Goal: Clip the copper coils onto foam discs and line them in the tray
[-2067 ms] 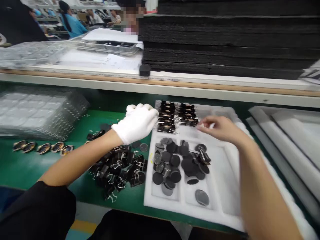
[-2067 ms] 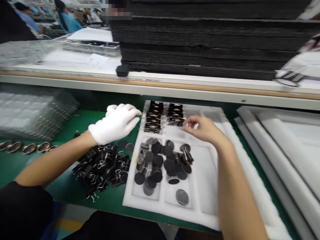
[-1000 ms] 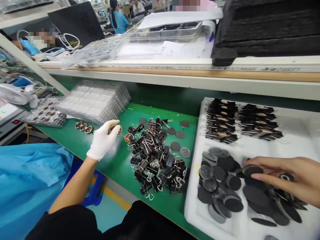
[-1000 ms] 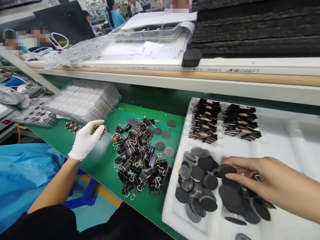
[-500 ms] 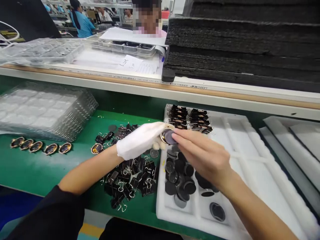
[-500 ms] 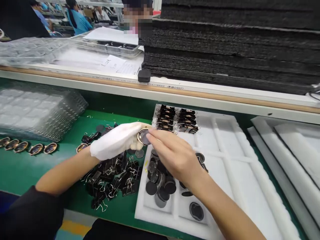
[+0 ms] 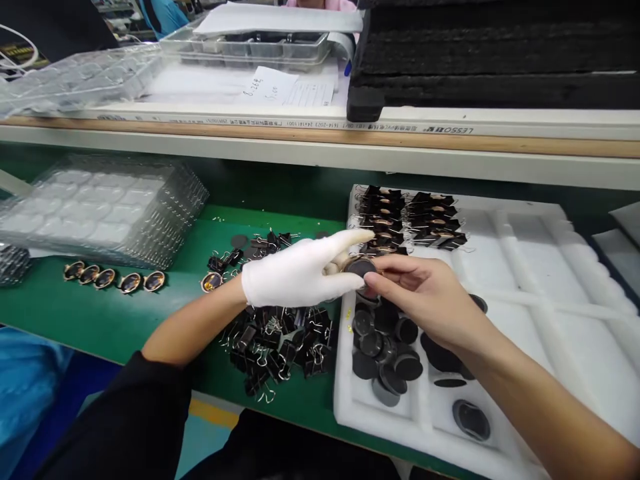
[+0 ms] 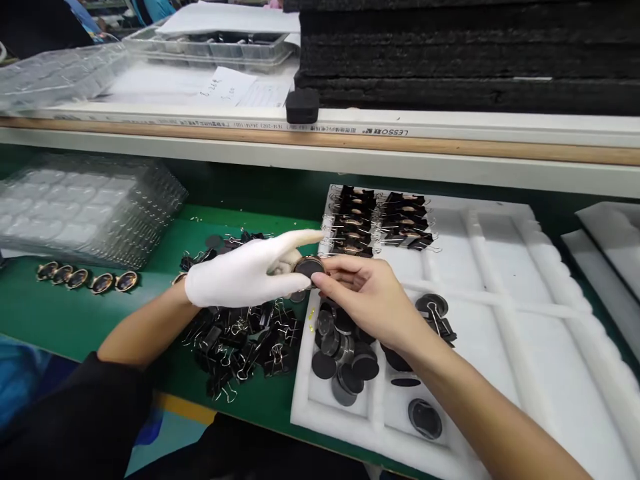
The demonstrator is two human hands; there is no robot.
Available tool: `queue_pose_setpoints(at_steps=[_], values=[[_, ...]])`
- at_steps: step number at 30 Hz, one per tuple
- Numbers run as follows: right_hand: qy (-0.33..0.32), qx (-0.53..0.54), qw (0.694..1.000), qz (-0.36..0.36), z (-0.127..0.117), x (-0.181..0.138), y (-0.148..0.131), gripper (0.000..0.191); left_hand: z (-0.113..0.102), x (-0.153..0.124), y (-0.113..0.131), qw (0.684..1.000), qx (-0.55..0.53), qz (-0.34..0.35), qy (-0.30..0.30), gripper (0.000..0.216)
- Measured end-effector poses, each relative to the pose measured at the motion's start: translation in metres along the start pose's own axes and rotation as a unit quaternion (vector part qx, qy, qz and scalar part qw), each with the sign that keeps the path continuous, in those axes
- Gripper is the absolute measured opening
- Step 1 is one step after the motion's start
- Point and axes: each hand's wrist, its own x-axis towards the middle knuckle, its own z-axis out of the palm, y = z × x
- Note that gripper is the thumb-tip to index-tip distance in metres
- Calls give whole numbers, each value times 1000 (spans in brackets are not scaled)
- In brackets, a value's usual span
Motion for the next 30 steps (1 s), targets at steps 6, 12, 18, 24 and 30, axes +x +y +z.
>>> queue_pose_setpoints(at_steps=[6,12,18,24,30], values=[[58,117,990,43,-9,5,1,20,-11,-15,-12,919,368,-116,-82,53],[17,135,989,64,-6,6,1,21,-2,-12,-25,904,395,-108,-123,22],[-38,84,995,40,-2,1,-1,23,-15,-9,-8,965,239,-42,99,31],[-40,103,994,-18,-2,-1,-4,18,4,-2,-1,976,142,44,159,45],[-85,43,995,-30,-12,-5,-11,11,3,-1,-7,980,179,-4,86,61]])
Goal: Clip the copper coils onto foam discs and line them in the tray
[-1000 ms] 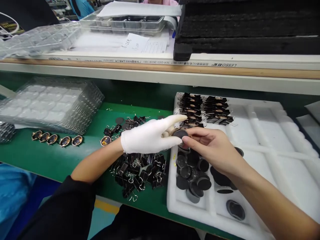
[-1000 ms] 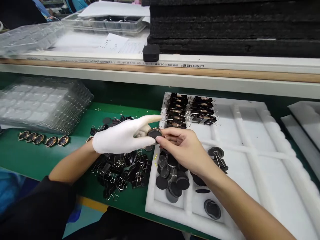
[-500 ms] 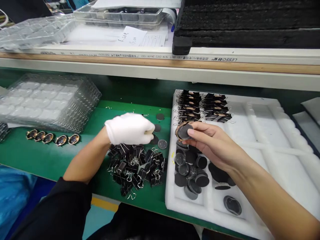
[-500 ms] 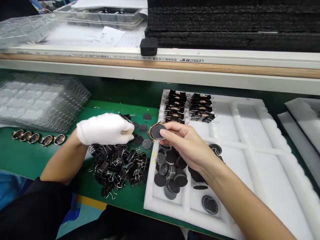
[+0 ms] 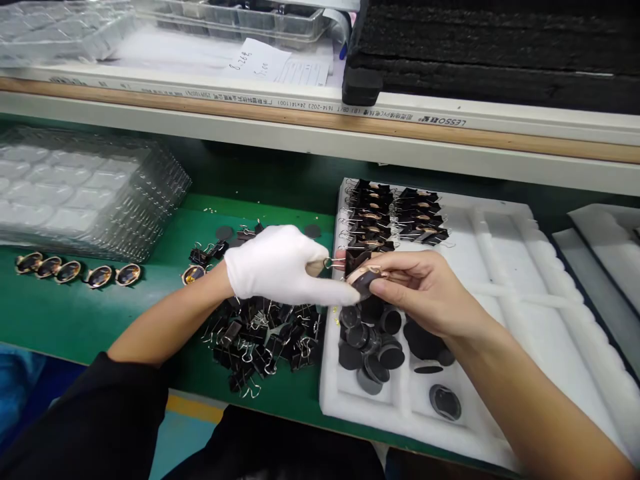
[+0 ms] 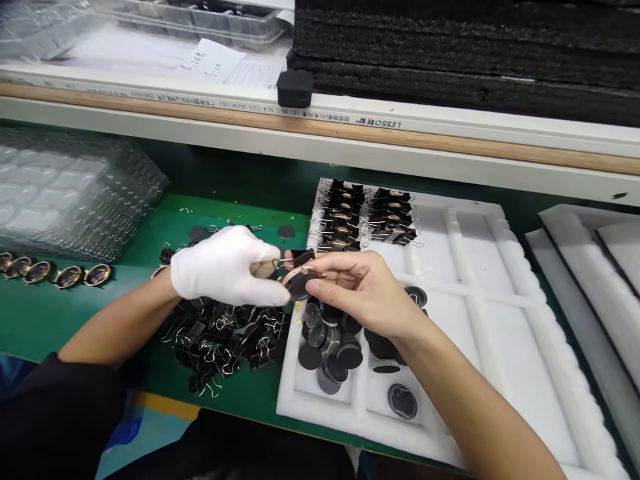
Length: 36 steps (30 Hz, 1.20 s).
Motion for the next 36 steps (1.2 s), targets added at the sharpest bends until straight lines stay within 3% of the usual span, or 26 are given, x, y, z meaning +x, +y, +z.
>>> queue_pose_setpoints(at_steps=[7,11,15,19,33,36], values=[[-48,-17,998,31,-12,1,2,18,6,0,6,992,-111,24,-48,48],[-33,10,999,16,-9,3,2,14,9,4,6,994,-103,-15,-25,42],[87,98,991,6,-5,6,1,16,11,6,3,991,-126,-31,17,47],[192,151,968,52,-6,11,4,15,9,7,1,984,-176,-36,-4,46],[156,91,983,31,-9,12,16,23,13,9,-1,979,-195,-30,-57,48],[157,103,982,28,-9,12,18,21,16,10,0,976,-208,-41,-46,48]])
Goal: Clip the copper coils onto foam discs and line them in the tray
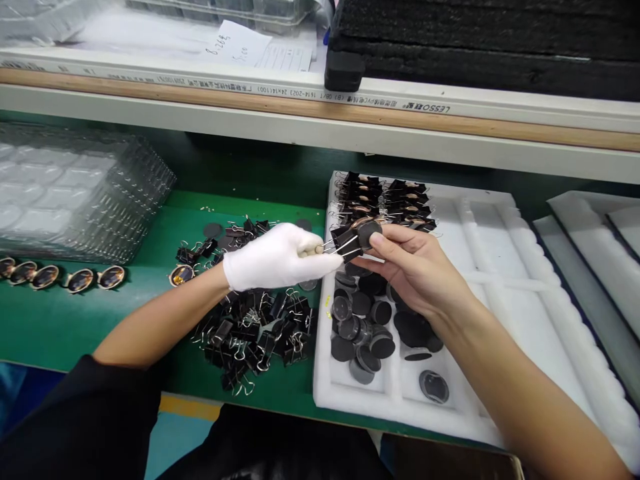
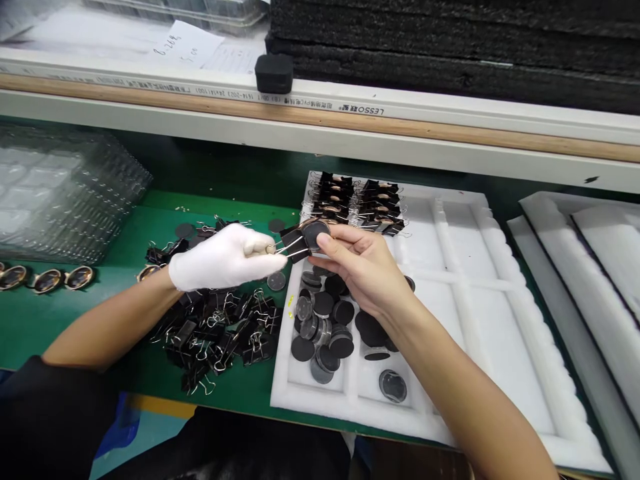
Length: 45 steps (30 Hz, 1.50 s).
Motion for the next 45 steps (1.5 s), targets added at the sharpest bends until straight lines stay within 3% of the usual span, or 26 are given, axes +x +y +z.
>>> queue_pose_setpoints(at_steps=[3,6,8,10,12,14,19,23,26,30,32,35,37,40,45], values=[[8,6,1000,4,1,-3,-5,20,-9,-2,4,1000,18,16,10,45],[37,51,998,-4,1,-4,-15,23,-32,-8,9,994,98,24,-28,47],[78,126,989,-3,0,-2,-20,24,-48,-15,8,978,199,-14,-64,50],[117,203,972,15,-2,2,-22,21,-55,-21,4,939,316,-76,-108,48],[135,250,958,39,-3,7,-20,22,-52,-26,-2,895,403,-121,-151,43],[131,266,953,64,-3,10,-16,22,-41,-27,-5,872,444,-113,-171,38],[109,264,953,101,4,10,-9,24,-8,-22,0,865,444,-52,-228,51],[91,241,961,97,6,6,-11,26,-1,-21,3,861,435,-38,-262,35],[75,197,973,91,4,3,-12,30,-14,-24,1,880,426,2,-212,27],[10,92,991,92,7,-2,-10,27,-36,-23,2,936,341,49,-71,35],[-32,53,994,88,12,-6,-7,22,-38,-19,4,959,270,79,29,37],[-101,25,993,48,20,-11,-1,17,-26,-13,6,965,181,117,147,37],[-130,10,991,11,22,-12,2,14,-18,-11,7,970,139,139,145,38],[-121,-16,992,-25,21,-12,3,14,-15,-10,6,976,133,150,89,47],[-153,-59,985,-57,13,-11,-2,18,-14,-11,4,971,226,62,51,55]])
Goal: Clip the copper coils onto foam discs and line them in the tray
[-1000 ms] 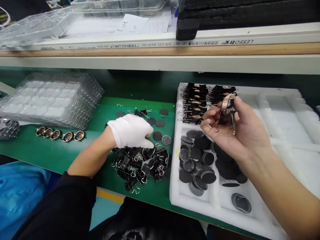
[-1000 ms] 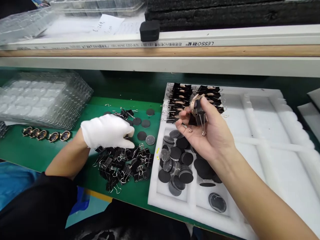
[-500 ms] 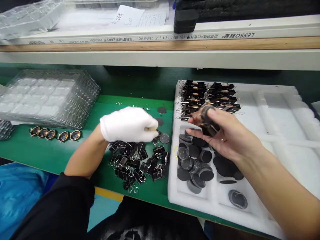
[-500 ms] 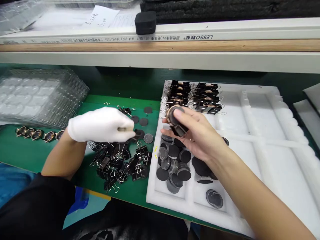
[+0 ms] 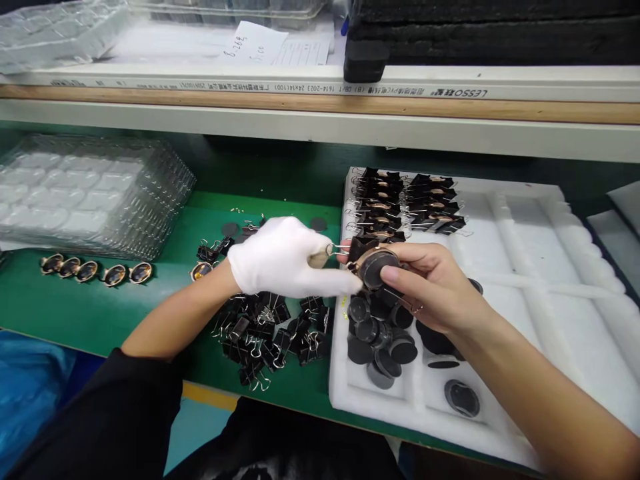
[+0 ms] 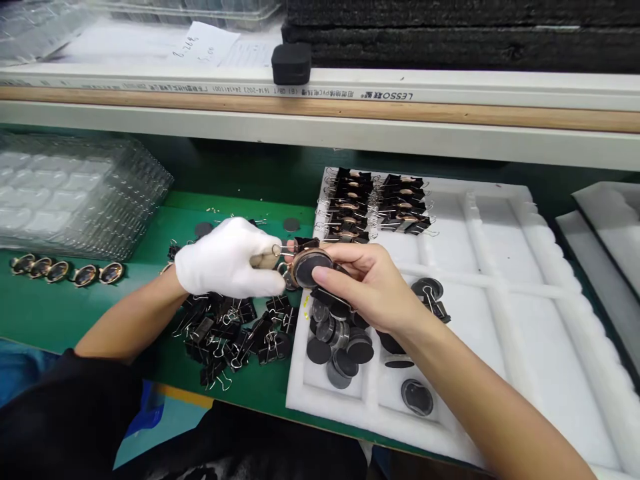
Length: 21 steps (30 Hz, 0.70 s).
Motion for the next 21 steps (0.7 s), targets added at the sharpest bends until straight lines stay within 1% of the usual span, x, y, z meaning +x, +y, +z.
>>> queue_pose_setpoints(at_steps=[2,3,7,12,14,16,19,21], values=[[-9,-21,1000,-10,-3,-1,-1,16,3,0,2,1000,-21,-4,-20,56],[-8,-31,999,-12,-4,-2,-1,15,5,0,4,999,-34,-5,-21,55],[-3,-50,999,-11,-9,-3,0,20,9,0,9,998,-56,-13,0,53],[-38,-45,998,0,-11,-2,-1,21,11,-1,10,998,-58,28,-5,56],[-46,-49,998,1,-11,-2,-3,19,12,-1,9,998,-55,30,4,54],[-43,-41,998,-6,-13,-3,-8,17,11,-1,8,998,-55,25,16,53],[-24,-36,999,-6,-23,-2,-17,18,10,0,9,997,-72,15,15,49],[-25,-77,997,13,-32,-2,-23,17,10,1,9,996,-89,15,9,48]])
